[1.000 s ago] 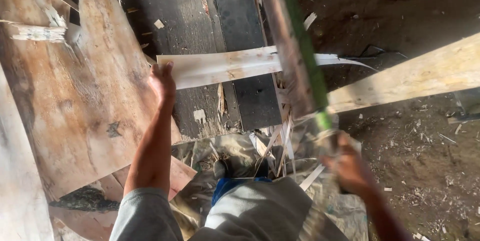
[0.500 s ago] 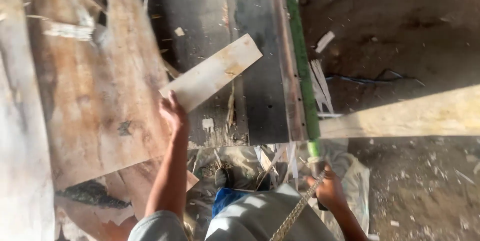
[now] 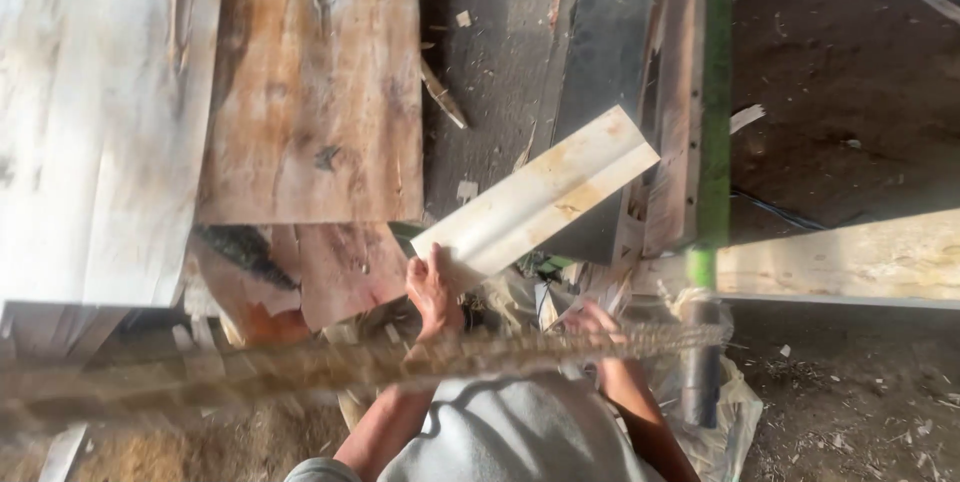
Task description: Sorting and trimming thin wood veneer sheets using a manual guillotine cutter.
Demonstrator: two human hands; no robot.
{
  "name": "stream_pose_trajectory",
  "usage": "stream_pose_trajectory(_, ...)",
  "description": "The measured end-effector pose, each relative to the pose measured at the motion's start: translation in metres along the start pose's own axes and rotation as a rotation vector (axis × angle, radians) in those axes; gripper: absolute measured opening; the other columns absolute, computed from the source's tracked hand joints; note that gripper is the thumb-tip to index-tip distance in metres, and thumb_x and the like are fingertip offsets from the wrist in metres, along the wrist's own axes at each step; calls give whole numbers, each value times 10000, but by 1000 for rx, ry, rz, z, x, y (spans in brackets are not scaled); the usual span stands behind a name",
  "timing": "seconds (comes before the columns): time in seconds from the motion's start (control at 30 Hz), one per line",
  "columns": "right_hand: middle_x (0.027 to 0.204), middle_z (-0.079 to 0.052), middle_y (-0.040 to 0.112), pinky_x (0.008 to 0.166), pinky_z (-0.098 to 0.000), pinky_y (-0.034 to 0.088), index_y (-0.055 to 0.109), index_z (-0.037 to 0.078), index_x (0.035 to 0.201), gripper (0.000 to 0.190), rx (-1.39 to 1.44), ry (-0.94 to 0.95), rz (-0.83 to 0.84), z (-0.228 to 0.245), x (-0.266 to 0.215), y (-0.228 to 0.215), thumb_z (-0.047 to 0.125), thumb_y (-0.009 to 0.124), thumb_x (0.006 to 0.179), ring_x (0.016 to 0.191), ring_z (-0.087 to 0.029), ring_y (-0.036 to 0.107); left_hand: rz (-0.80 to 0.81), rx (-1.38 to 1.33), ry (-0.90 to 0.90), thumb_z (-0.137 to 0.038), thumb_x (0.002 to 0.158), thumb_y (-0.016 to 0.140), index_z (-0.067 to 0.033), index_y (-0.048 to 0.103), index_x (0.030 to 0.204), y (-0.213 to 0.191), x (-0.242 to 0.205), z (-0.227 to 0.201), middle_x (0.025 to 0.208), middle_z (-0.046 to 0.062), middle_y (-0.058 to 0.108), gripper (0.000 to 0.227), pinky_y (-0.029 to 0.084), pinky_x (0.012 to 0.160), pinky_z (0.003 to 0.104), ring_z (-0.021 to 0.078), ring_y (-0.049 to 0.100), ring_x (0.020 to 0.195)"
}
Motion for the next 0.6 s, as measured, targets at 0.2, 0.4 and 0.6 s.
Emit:
stream_pose_trajectory(0.2,1236,-114,641,944,-416,542,589,61,1345,442,237,-34,-129,2,89,70,336,688,1013,1134,-237,615,-33,-137,-141,-257,920,722,-48,696,965,-34,-76,-35,859,18,684,215,505,642,288,119,615,745)
stream_pose_trajectory(0.4,1176,-73,678,956,-406,502,658,75,1211,341,460,75,-53,91,64,184,240,722,920,1099,-228,621,-35,-117,-274,-255,955,716,23,707,971,-73,-68,-32,868,60,702,279,519,647,299,147,623,741)
stream_pose_trajectory(0.6,1215,-63,684,966,-331,511,667,58,1201,302,170,-58,-105,78,89,238,238,712,963,1113,-179,630,34,-209,-341,-237,961,712,16,682,1060,-113,-42,-14,886,101,695,273,504,573,351,197,631,699)
Point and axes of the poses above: each hand's wrist, its own x-axis towards the middle knuckle, its own y-axis out of the palm, z = x × y, the point moved 7 cm from there along x, towards the middle knuckle
